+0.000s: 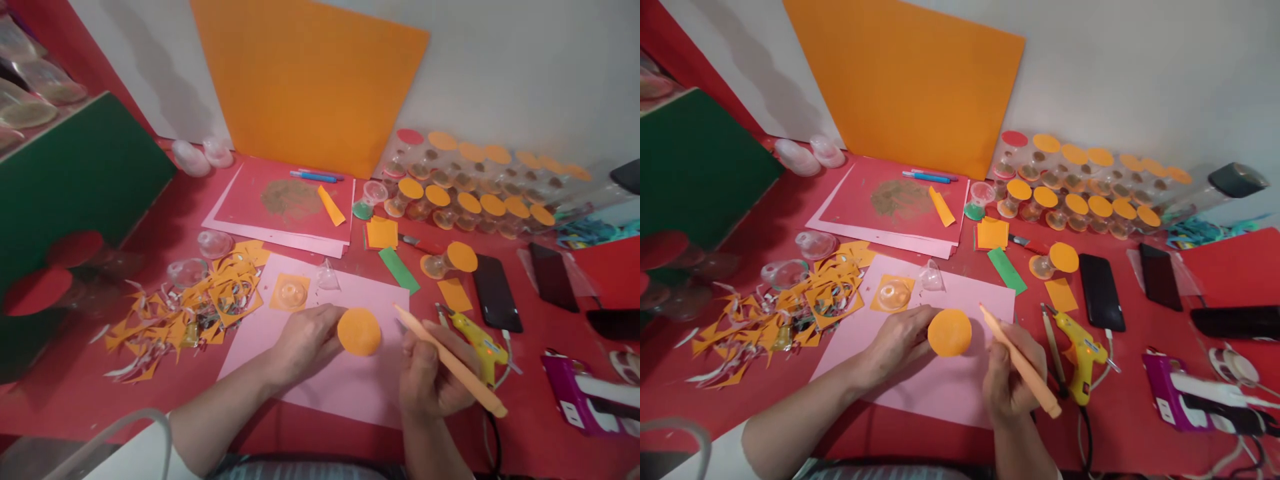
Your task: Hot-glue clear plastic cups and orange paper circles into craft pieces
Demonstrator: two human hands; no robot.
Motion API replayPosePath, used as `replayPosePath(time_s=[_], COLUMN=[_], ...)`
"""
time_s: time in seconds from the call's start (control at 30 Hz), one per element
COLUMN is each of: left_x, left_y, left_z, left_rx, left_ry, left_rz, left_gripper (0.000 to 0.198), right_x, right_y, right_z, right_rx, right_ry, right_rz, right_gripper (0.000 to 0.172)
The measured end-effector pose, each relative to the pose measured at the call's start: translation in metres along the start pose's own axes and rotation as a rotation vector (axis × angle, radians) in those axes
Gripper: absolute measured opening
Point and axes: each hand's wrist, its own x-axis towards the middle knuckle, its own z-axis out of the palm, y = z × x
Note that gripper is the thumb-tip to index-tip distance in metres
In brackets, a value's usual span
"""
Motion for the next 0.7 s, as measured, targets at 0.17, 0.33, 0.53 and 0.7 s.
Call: replayPosePath(time_s=[0.17,0.33,0.53,0.7], left_x=[0.0,0.002,0.001,-0.002], left_y=[0.0,0.0,-0.001,-0.003], left_z=[-0.003,-0.004,-0.003,-0.001], left_rx=[0.001,0.024,0.031,0.059], left_ry=[0.045,0.085,0.123,0.104], left_rz=[0.026,0.038,0.074,0.114], left_gripper=[0.02,0.017,0.018,0.021], right_x=[-0.002,0.002,0.016,0.018], right_y=[0.002,0.002,-0.014,-0.024], right_z=[0.004,0.004,-0.001,-0.006], right_rx=[-0.013,-0.019,-0.18,-0.325], right_ry=[-0.057,-0.284,-0.636,-0.756], right_rz=[0.026,0.007,-0.121,-0.143], right_gripper=[0.023,0.042,0.068,0.061])
